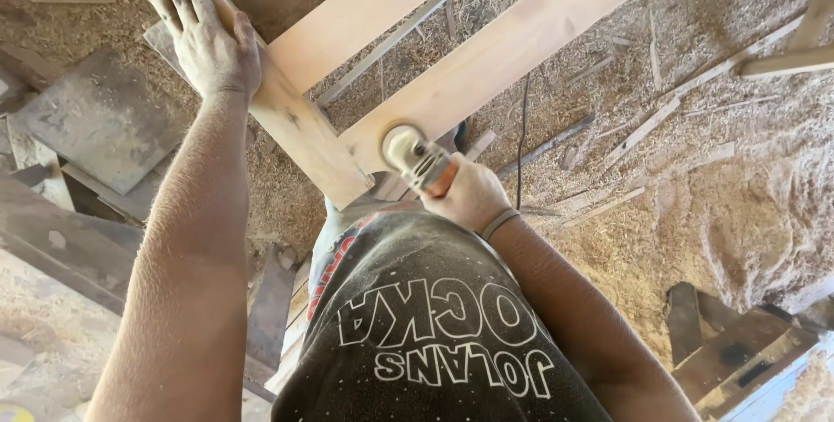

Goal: Sand a wooden frame using a power grinder with a sanding disc.

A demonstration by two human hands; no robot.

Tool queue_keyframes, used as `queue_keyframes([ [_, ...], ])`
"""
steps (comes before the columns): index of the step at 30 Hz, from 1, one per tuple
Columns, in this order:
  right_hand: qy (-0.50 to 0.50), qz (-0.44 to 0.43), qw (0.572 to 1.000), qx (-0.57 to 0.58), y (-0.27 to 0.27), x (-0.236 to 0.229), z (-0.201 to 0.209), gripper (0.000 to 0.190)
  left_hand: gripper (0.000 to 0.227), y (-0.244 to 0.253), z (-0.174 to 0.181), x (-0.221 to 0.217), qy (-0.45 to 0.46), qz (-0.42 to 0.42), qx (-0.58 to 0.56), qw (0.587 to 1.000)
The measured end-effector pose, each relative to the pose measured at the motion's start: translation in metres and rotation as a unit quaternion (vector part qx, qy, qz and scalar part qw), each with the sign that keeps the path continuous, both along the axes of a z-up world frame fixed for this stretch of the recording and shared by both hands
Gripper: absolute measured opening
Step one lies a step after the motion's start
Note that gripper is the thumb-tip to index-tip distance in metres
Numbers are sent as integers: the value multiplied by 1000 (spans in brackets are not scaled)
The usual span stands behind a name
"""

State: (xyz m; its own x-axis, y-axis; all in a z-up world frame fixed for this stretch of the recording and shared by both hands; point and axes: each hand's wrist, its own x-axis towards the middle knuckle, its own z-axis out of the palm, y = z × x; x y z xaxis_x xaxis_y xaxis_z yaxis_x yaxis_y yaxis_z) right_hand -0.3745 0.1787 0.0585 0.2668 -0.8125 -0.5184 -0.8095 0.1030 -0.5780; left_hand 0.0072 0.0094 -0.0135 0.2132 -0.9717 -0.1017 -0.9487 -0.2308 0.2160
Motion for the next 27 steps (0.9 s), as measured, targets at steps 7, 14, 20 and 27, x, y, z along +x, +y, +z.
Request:
queue_keyframes([
  [7,150,101,983,10,-49,-1,21,50,75,-5,6,-3,-6,-14,7,1000],
  [14,140,-54,986,70,-121,-84,30,47,76,-8,4,-7,10,-6,-11,1000],
  [20,65,-313,942,97,-164,-142,13,38,81,-10,6,-7,-24,20,31,999],
  [27,25,-333,940,69,-173,-119,18,35,82,-6,3,-5,1,18,22,1000],
])
